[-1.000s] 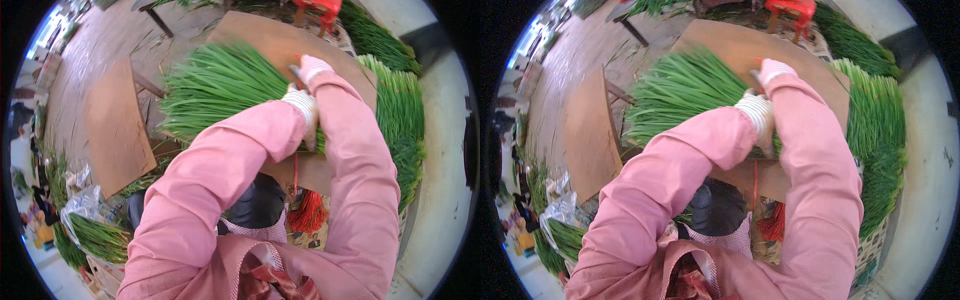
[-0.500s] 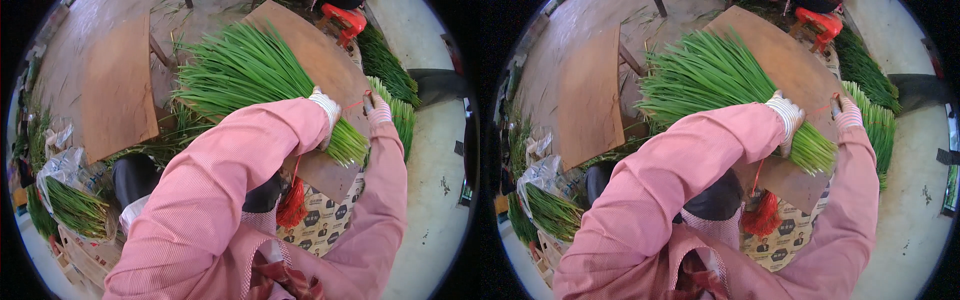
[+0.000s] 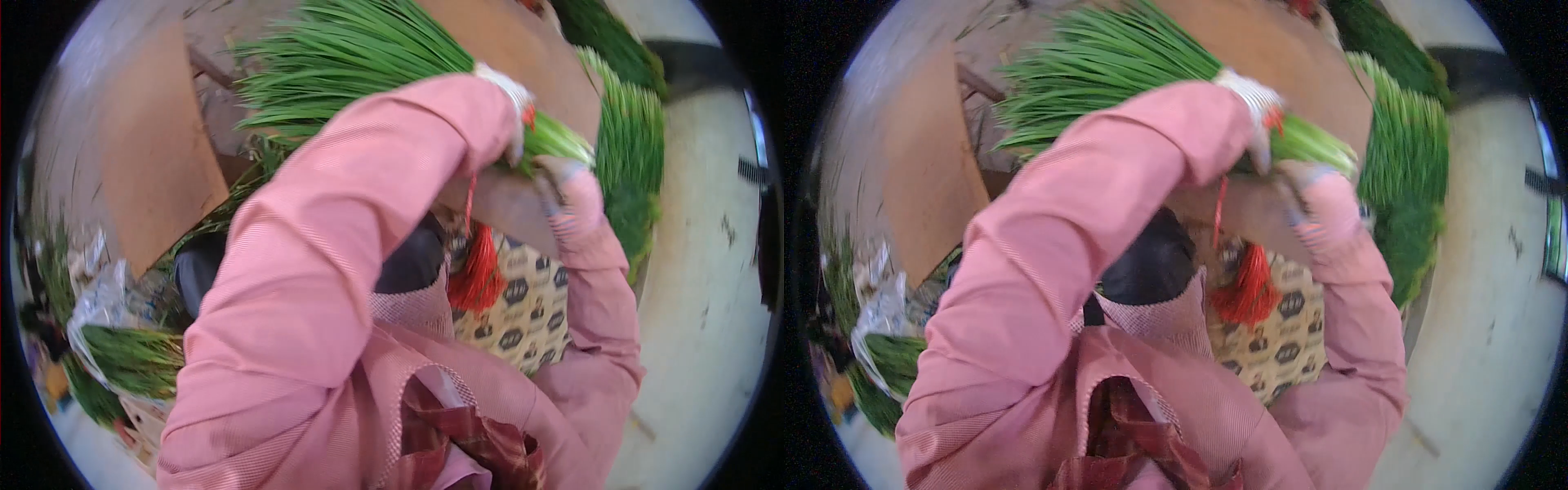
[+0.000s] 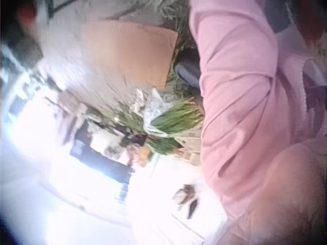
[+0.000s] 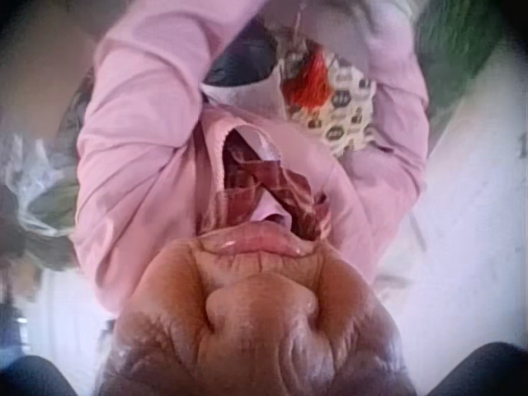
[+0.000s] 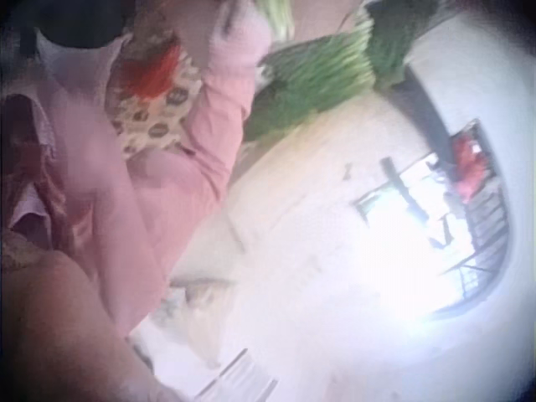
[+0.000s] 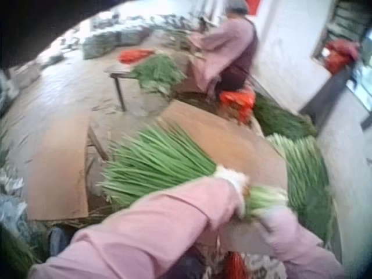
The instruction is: The person sorts green chive stalks into a bundle and ties them with red twine by hand.
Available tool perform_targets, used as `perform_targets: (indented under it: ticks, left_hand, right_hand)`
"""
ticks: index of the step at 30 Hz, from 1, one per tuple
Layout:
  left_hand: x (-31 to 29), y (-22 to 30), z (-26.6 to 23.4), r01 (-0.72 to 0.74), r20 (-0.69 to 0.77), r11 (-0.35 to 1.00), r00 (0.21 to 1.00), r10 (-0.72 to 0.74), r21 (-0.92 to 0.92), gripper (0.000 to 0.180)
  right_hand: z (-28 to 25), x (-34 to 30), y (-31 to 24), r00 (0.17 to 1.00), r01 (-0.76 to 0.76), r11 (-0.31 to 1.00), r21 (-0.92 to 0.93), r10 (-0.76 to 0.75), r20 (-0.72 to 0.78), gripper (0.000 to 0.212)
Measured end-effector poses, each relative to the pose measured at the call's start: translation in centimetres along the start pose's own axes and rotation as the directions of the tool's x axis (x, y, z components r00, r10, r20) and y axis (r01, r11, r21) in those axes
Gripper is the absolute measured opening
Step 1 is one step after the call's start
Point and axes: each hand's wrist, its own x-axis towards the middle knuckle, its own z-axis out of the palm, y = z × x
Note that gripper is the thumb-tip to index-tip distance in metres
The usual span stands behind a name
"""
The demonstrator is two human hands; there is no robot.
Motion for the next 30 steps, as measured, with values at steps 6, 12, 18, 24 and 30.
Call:
perform_targets:
  ticks: [6,12,18,24,30]
  left_hand:
    - [-0.2,0.4,-0.4,-0.05,-0.103,0.999,0.994,0.048,-0.018,0.074]
    - [-0.1,1.0,-0.2,-0.049,-0.099,0.999,0.994,0.049,-0.001,0.079]
    - [0.1,0.8,0.0,-0.012,-0.119,0.999,0.993,0.018,0.049,0.083]
    - [-0.8,1.7,-0.7,0.013,-0.118,0.996,0.993,-0.002,0.089,0.08]
    - [-0.8,1.7,-0.6,-0.007,-0.114,0.999,0.993,0.013,0.053,0.079]
  right_hand:
    - [6.5,-2.7,-3.2,0.997,0.08,0.989,0.128,-0.076,-0.034,0.042]
    - [9.6,-3.2,-2.5,0.998,0.021,0.985,0.17,-0.011,-0.056,0.028]
    - [8.8,-5.1,-2.9,0.958,-0.181,0.939,0.291,0.236,-0.166,0.018]
    - [8.1,-9.2,-5.7,0.93,-0.244,0.883,0.402,0.331,-0.161,0.013]
    - [3.1,-4.3,-1.5,0.739,-0.126,0.571,0.811,0.6,-0.308,0.012]
